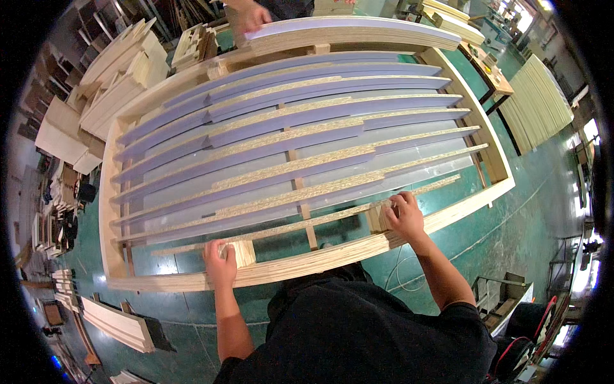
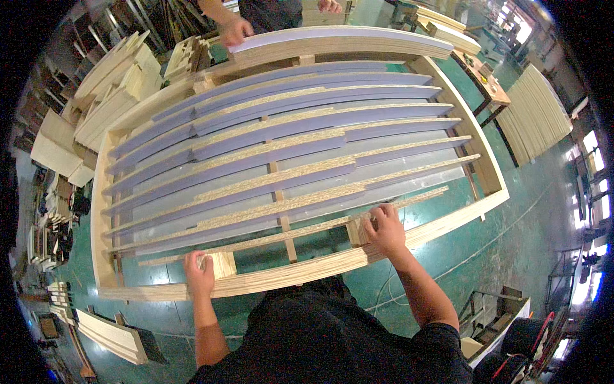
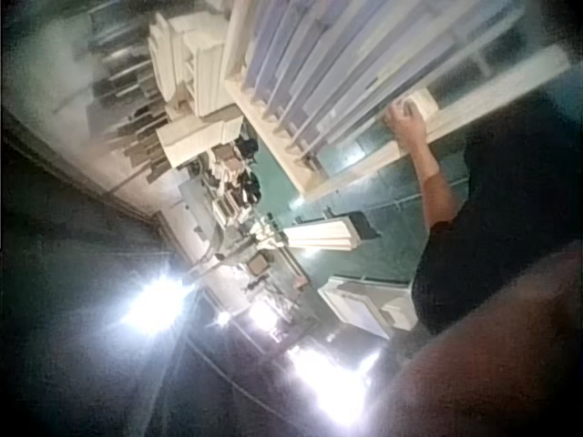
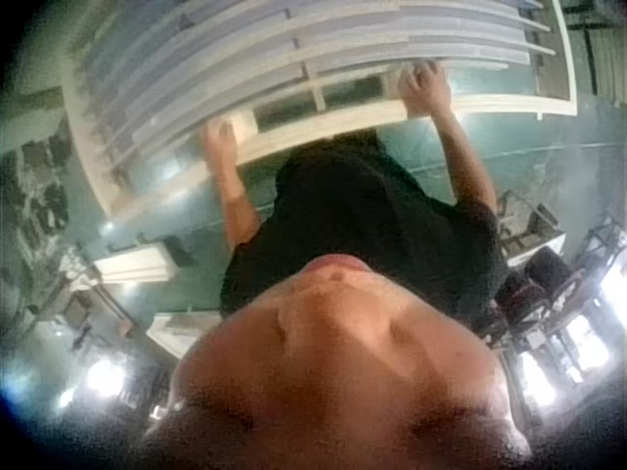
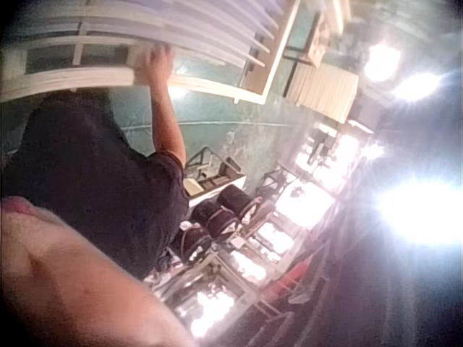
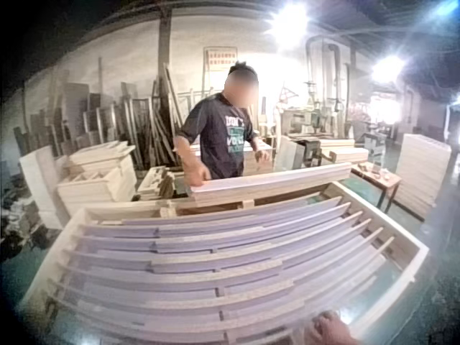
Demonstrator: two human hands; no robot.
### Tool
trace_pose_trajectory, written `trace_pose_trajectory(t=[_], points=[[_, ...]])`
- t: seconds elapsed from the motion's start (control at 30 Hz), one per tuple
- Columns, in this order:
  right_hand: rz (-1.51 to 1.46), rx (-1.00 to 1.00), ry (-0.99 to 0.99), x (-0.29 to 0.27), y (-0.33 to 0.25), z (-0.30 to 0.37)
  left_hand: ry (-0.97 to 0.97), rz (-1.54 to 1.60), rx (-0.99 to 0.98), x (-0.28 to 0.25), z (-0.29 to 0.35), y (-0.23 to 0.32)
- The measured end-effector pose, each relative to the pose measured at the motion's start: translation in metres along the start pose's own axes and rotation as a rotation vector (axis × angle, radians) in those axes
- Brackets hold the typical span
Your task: The person assembles a large wooden frame structure by placing long wooden slats into a jig and securing them with a pneumatic nail gun. They repeatedly position the slats and drive nails into the joints to fasten the components together.
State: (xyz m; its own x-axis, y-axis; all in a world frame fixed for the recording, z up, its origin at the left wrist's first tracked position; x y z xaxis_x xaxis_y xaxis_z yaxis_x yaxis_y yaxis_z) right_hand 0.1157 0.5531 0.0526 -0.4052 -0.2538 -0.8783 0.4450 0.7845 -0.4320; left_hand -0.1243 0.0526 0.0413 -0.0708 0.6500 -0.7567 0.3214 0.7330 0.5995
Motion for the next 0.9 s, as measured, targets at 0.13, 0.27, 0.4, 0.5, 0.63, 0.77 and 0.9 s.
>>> trace_pose_trajectory(t=[0.13,0.27,0.4,0.5,0.63,0.77,0.9], points=[[-0.007,0.030,-0.024,0.000,-0.001,0.000,0.032,-0.014,0.054,-0.003,0.000,0.004],[-0.002,0.029,-0.020,-0.001,-0.002,0.000,0.018,-0.031,0.013,0.000,0.001,0.000],[0.015,0.008,-0.010,0.001,0.001,-0.001,0.030,-0.022,0.006,0.001,0.002,-0.003],[-0.001,0.027,-0.028,0.000,0.002,-0.001,0.026,-0.027,0.010,0.002,0.001,-0.002],[-0.003,0.008,-0.020,-0.001,-0.001,-0.001,0.032,-0.017,0.016,0.001,0.001,-0.002],[-0.011,0.015,-0.021,-0.002,-0.003,-0.001,0.030,-0.016,0.023,0.000,0.001,-0.002],[-0.018,0.028,-0.033,0.001,0.000,0.000,0.030,-0.030,0.037,0.001,0.001,-0.004]])
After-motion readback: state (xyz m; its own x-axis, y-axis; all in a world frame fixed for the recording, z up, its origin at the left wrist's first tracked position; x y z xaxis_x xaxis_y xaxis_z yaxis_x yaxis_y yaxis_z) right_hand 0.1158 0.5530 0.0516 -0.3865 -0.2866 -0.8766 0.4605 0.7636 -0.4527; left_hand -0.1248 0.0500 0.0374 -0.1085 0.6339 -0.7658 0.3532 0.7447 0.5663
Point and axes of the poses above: each hand's wrist, its own z-axis away from the middle knuckle, its own x-axis out of the palm, y = z × x, the point moved 6 cm from there along -z, towards the middle knuckle, and after that the axes turned 3 degrees about y, right-handed, at the moved point
